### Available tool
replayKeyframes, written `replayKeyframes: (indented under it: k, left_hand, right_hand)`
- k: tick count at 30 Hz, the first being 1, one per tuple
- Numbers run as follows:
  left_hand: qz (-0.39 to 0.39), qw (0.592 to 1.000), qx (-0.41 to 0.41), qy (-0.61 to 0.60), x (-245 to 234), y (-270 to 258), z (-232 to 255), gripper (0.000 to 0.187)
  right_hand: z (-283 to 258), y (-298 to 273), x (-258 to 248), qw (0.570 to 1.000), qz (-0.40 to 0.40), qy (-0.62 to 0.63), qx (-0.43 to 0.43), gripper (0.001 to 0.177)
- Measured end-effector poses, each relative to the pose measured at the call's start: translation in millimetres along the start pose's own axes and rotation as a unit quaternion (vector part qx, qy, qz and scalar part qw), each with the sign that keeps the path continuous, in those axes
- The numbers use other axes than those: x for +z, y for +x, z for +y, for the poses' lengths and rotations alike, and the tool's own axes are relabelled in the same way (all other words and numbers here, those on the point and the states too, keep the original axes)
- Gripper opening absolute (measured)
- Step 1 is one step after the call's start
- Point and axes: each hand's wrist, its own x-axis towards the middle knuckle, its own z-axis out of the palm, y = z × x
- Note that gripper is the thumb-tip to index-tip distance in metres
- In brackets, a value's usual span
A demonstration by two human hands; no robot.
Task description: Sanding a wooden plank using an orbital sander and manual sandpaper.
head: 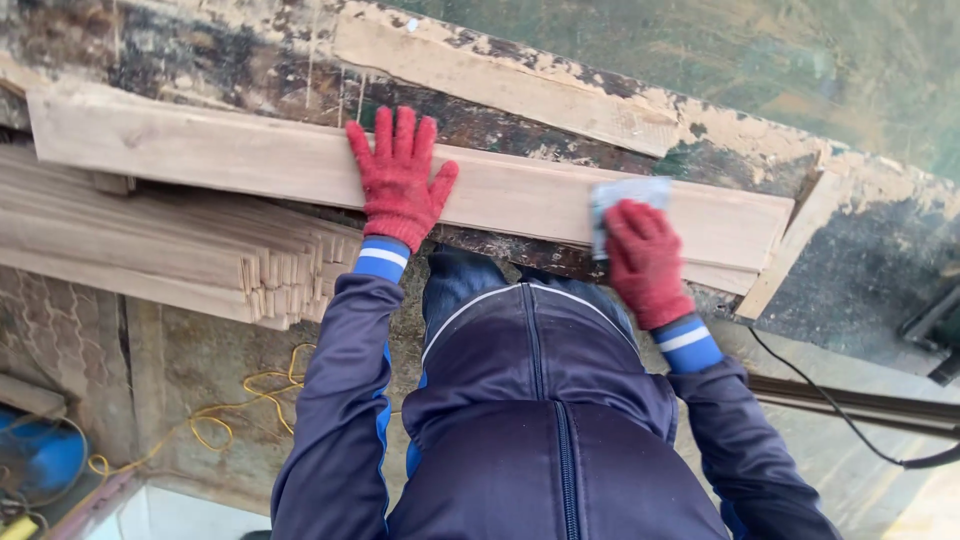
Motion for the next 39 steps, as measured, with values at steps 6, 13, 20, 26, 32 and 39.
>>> replayKeyframes:
  k: [6,13,20,26,32,39]
  left_hand:
    - [0.090,0.990,0.011,-0.104,40.2,-4.8,-12.8,0.075]
    - [0.139,0.913,-0.372,-0.097,12.9,-45.0,-192.9,0.081]
    - [0.246,0.685,-0.563,-0.392,4.3,-83.2,-411.5,0.072]
    - [0.190,0.766,-0.474,-0.391,52.2,-65.9,-496.6,0.037]
    - [0.108,0.674,-0.465,-0.564,8.7,-63.3,-507.9,0.025]
    - [0.048,0.597,-0.420,-0.682,13.5,-69.9,-527.9,0.022]
  right_hand:
    - [-74.6,97.3,20.5,0.975,-0.163,-0.035,-0.147,0.071]
    - [-66.1,100.6,2.4,0.969,-0.128,0.025,-0.211,0.059]
    - [-103.4,115.1,-3.0,0.969,-0.185,-0.070,-0.147,0.065]
    - [-154.6,136.1,36.2,0.966,-0.194,-0.114,-0.127,0.062]
    - [-265.2,191.3,127.5,0.970,-0.158,-0.110,-0.147,0.059]
    - [-419.8,286.2,224.2,0.974,-0.152,-0.010,-0.169,0.063]
